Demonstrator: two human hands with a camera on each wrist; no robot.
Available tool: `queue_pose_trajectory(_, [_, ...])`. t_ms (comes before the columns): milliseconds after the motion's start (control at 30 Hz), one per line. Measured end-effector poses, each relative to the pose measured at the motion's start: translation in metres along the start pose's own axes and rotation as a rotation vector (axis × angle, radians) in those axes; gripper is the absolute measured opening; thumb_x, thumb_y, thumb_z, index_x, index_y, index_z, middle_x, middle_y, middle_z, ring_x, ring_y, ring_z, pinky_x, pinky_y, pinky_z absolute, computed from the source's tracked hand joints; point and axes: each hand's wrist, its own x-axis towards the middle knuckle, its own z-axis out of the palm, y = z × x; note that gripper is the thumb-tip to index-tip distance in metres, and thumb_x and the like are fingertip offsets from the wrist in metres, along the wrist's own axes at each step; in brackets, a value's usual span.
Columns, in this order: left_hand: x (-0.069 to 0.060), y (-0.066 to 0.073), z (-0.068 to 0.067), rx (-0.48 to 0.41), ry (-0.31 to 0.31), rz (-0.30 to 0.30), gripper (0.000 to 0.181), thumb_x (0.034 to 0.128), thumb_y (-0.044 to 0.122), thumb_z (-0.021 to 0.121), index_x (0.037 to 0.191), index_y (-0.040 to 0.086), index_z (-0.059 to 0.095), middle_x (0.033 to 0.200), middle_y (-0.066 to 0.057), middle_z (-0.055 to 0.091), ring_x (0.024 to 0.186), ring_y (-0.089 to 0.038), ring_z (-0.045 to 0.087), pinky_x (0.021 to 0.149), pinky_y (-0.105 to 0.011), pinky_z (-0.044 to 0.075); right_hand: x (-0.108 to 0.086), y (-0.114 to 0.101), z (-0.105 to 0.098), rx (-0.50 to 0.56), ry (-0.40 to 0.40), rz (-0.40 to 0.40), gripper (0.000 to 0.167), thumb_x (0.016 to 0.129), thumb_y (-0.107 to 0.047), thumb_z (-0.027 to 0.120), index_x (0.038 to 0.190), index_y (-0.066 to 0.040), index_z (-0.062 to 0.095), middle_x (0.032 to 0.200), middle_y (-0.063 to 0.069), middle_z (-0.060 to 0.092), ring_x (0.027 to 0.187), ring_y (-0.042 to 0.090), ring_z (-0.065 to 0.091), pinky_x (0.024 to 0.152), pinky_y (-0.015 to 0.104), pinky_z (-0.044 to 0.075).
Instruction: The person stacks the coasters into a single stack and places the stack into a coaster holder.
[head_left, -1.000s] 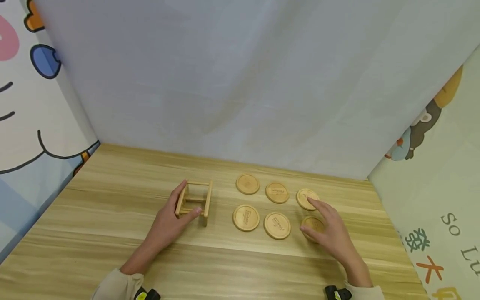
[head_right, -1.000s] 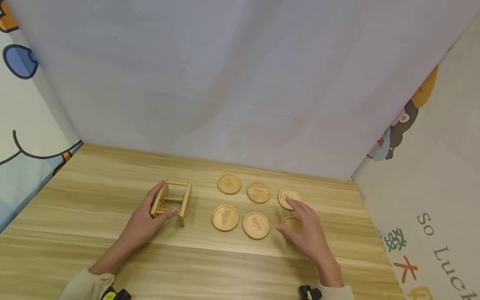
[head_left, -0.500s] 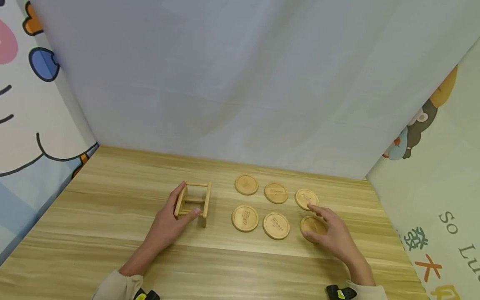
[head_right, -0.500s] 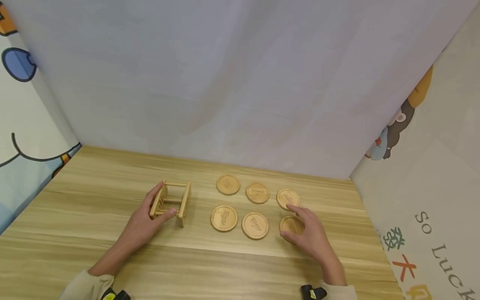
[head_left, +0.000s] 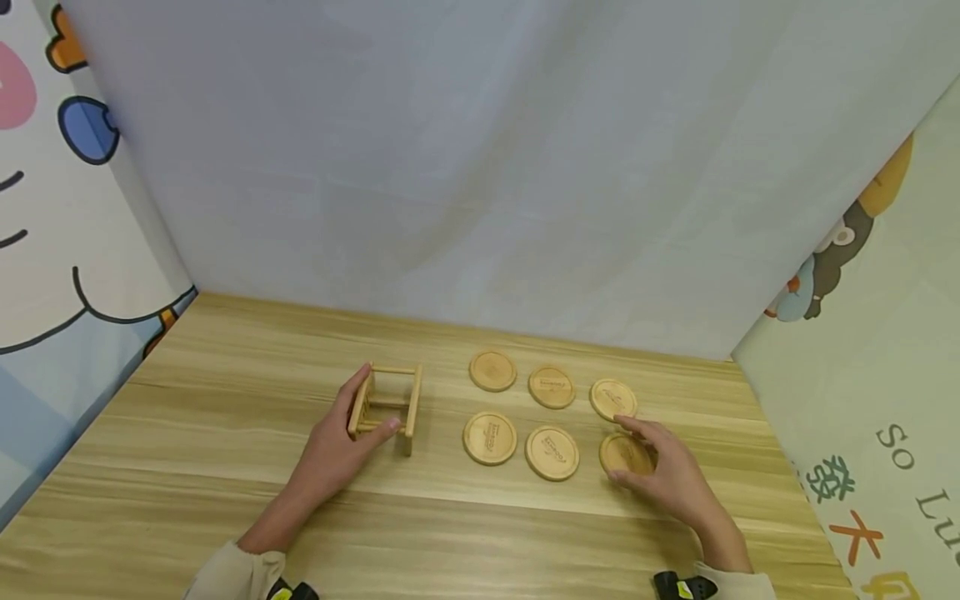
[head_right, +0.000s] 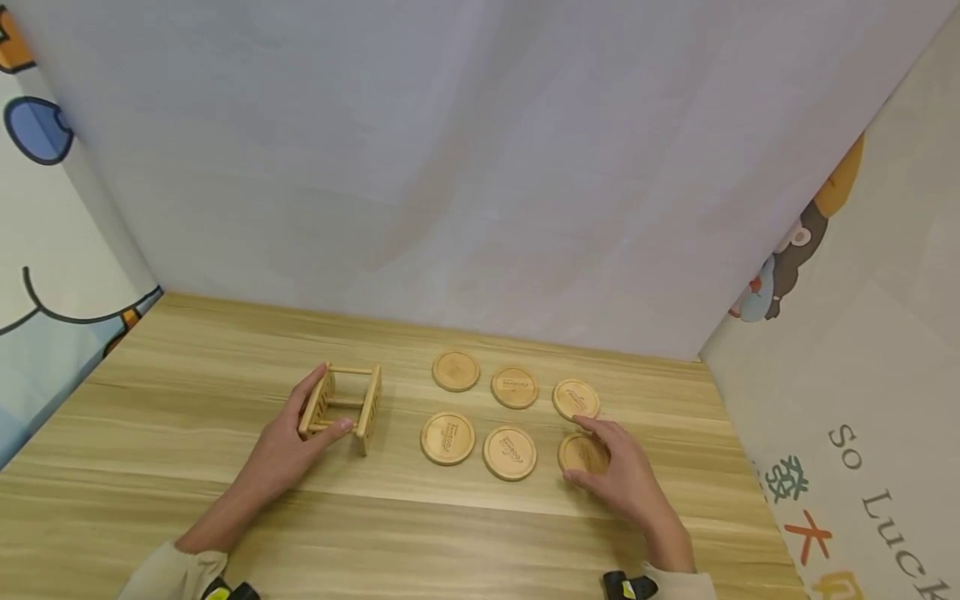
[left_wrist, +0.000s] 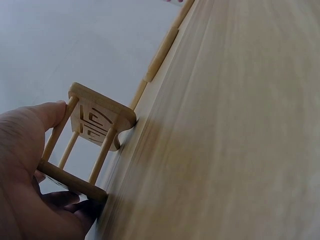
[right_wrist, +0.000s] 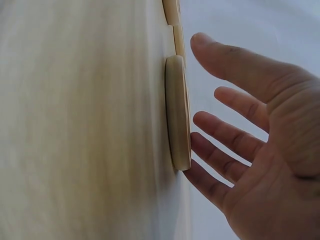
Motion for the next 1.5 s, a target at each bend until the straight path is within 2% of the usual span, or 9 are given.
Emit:
queue_pose_trajectory(233, [0.000,0.000,0.000,0.000,-0.005,0.000,0.092,0.1093,0.039,0.074,0.180,0.022,0.017,0.177,-0.028,0.031,0.153,-0.055,0.044,0.114,-0.073,0.045,-0.002,0.000,-0.002,0.019,-0.028,0.019,0.078,0.082,-0.014,0.101,0.151,-0.004,0.067,0.143,0.020,0.070,0.132,0.043,0.066,0.107,0.062,0.054])
queue_pose_trajectory(700, [0.000,0.000,0.000,-0.012,-0.012,-0.006,0.093,0.1092,0.040,0.074,0.180,0.024,0.017,0.178,-0.026,0.030,0.155,-0.054,0.042,0.114,-0.073,0.044,-0.003,0.004,-0.006,0.012,-0.075,0.026,0.080,0.081,-0.016,0.102,0.152,-0.004,0.066,0.147,0.021,0.068,0.139,0.047,0.061,0.111,0.063,0.050])
queue_pose_trajectory(800, [0.000,-0.001,0.000,-0.009,-0.010,-0.004,0.093,0.1093,0.040,0.074,0.180,0.024,0.017,0.178,-0.027,0.031,0.154,-0.054,0.044,0.114,-0.073,0.045,-0.003,0.007,-0.006,0.012,-0.078,0.022,0.080,0.081,-0.016,0.103,0.152,-0.005,0.067,0.147,0.020,0.068,0.139,0.047,0.062,0.111,0.060,0.051])
queue_pose_trajectory(967, [0.000,-0.001,0.000,-0.007,-0.009,0.002,0.092,0.1093,0.039,0.074,0.180,0.023,0.017,0.177,-0.027,0.031,0.154,-0.054,0.043,0.114,-0.073,0.045,-0.003,0.011,-0.006,0.011,-0.079,0.015,0.081,0.079,-0.014,0.103,0.151,-0.004,0.067,0.145,0.019,0.069,0.139,0.047,0.062,0.115,0.044,0.049])
queue_pose_trajectory(1033, [0.000,-0.001,0.000,-0.003,-0.008,0.000,0.093,0.1091,0.039,0.074,0.180,0.023,0.017,0.177,-0.027,0.032,0.154,-0.054,0.044,0.114,-0.073,0.045,-0.003,0.012,-0.006,0.007,-0.080,0.013,0.081,0.079,-0.013,0.103,0.150,-0.004,0.067,0.145,0.019,0.069,0.139,0.047,0.061,0.115,0.040,0.047])
queue_pose_trajectory(1367, [0.001,-0.002,0.000,0.010,-0.003,0.005,0.092,0.1093,0.040,0.074,0.180,0.024,0.018,0.177,-0.027,0.033,0.151,-0.054,0.048,0.112,-0.072,0.047,-0.001,0.011,-0.005,-0.004,-0.087,0.008,0.081,0.077,-0.012,0.104,0.150,-0.003,0.068,0.146,0.020,0.069,0.139,0.049,0.061,0.114,0.062,0.046])
queue_pose_trajectory(1500, [0.001,-0.002,0.001,0.019,0.000,0.005,0.092,0.1092,0.040,0.074,0.180,0.024,0.018,0.175,-0.026,0.036,0.148,-0.055,0.051,0.110,-0.072,0.048,-0.001,0.011,-0.005,-0.003,-0.091,0.002,0.082,0.077,-0.013,0.104,0.150,-0.002,0.068,0.147,0.021,0.069,0.140,0.049,0.060,0.114,0.062,0.045])
